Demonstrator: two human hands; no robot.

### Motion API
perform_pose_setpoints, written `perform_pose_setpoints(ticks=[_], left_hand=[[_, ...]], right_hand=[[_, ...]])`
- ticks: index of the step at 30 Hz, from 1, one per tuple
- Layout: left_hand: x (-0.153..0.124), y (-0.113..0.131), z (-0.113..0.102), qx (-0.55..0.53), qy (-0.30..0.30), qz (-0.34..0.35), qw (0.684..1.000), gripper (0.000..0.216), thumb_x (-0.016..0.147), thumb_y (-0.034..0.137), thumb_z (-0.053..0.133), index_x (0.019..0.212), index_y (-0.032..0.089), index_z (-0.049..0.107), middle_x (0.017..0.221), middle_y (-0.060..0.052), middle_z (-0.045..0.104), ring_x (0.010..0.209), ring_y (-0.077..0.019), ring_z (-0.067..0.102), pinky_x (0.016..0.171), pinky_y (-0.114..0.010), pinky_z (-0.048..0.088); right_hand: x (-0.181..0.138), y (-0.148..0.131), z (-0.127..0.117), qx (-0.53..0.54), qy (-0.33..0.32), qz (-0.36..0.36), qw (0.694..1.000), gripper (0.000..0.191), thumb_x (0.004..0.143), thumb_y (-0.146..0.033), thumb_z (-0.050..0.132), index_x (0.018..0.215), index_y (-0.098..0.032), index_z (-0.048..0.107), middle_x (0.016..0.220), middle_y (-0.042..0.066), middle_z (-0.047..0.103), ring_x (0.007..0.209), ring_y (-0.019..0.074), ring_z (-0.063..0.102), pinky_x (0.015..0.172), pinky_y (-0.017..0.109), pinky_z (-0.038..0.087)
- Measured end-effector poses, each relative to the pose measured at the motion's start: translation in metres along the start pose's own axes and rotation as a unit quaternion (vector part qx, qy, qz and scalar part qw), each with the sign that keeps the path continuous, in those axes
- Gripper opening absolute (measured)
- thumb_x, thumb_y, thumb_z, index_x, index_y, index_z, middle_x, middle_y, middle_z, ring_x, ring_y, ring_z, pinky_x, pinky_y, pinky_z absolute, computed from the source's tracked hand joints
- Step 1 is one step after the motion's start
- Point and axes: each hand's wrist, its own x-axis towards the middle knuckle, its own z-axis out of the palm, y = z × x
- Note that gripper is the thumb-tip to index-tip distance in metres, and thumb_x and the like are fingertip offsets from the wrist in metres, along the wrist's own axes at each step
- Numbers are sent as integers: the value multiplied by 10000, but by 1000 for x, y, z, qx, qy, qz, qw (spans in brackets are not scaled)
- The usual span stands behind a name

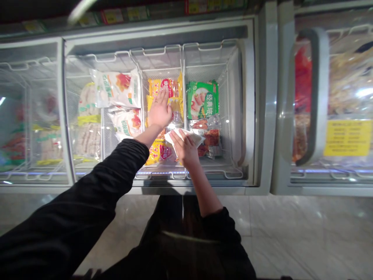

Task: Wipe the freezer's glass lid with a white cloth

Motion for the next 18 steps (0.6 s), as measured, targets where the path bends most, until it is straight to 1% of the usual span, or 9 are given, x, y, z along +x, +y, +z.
perform_pose_setpoints(ticks=[2,4,7,9,11,12,13,16,18], left_hand=[[1,-3,2,0,6,6,1000,633,1048,225,484,1680,210,448,1763,-70,443,1694,-233,290,1401,-521,241],[1,-6,3,-1,8,13,1000,640,1022,177,494,1661,212,482,1750,-70,466,1690,-232,302,1400,-518,251],[-2,-5,-2,-10,-9,31,999,690,961,81,476,1636,216,525,1727,-61,501,1662,-229,371,1403,-519,259],[-14,0,-8,-18,-26,56,998,720,942,40,454,1640,203,521,1727,-66,501,1650,-223,396,1407,-508,259],[-37,7,-15,-23,-32,79,996,727,956,26,430,1662,188,487,1742,-78,477,1660,-221,373,1408,-502,260],[-52,11,-18,-24,-34,84,996,725,970,28,422,1676,185,465,1751,-83,463,1669,-221,352,1407,-502,262],[-70,14,-20,-23,-36,83,996,724,986,34,413,1692,193,438,1758,-82,450,1676,-223,333,1405,-508,266],[-127,21,-21,-9,-63,64,996,721,1010,62,433,1716,209,394,1766,-78,431,1682,-227,315,1407,-502,262],[-161,23,-18,5,-70,23,997,670,1045,91,415,1708,188,404,1768,-91,424,1679,-233,320,1407,-499,260]], right_hand=[[-14,6,-4,-5,-1,-10,1000,551,1153,-235,396,1700,-255,457,1702,11,542,1668,254,347,1347,486,355],[-20,12,-5,-17,14,9,1000,548,1152,-238,389,1694,-220,466,1701,32,543,1661,269,362,1334,498,375],[-10,15,1,-27,43,59,997,564,1136,-238,390,1692,-176,466,1727,63,502,1660,298,360,1338,538,363],[5,10,9,-31,68,113,991,593,1120,-230,385,1704,-152,441,1736,92,481,1661,328,352,1337,583,351],[16,1,16,-34,89,158,983,610,1112,-230,373,1710,-123,424,1740,118,464,1663,358,342,1328,619,349],[19,-3,19,-35,92,163,982,606,1115,-233,363,1706,-118,430,1741,119,461,1663,362,342,1325,622,350],[18,-7,20,-35,89,152,984,597,1121,-236,353,1700,-123,445,1740,107,462,1662,358,345,1326,614,348],[2,-5,15,-31,46,51,997,564,1133,-234,346,1668,-160,508,1726,61,489,1651,323,379,1341,560,337],[-13,6,10,-28,18,-4,999,551,1133,-228,351,1647,-172,541,1707,54,519,1644,305,396,1346,532,331]])
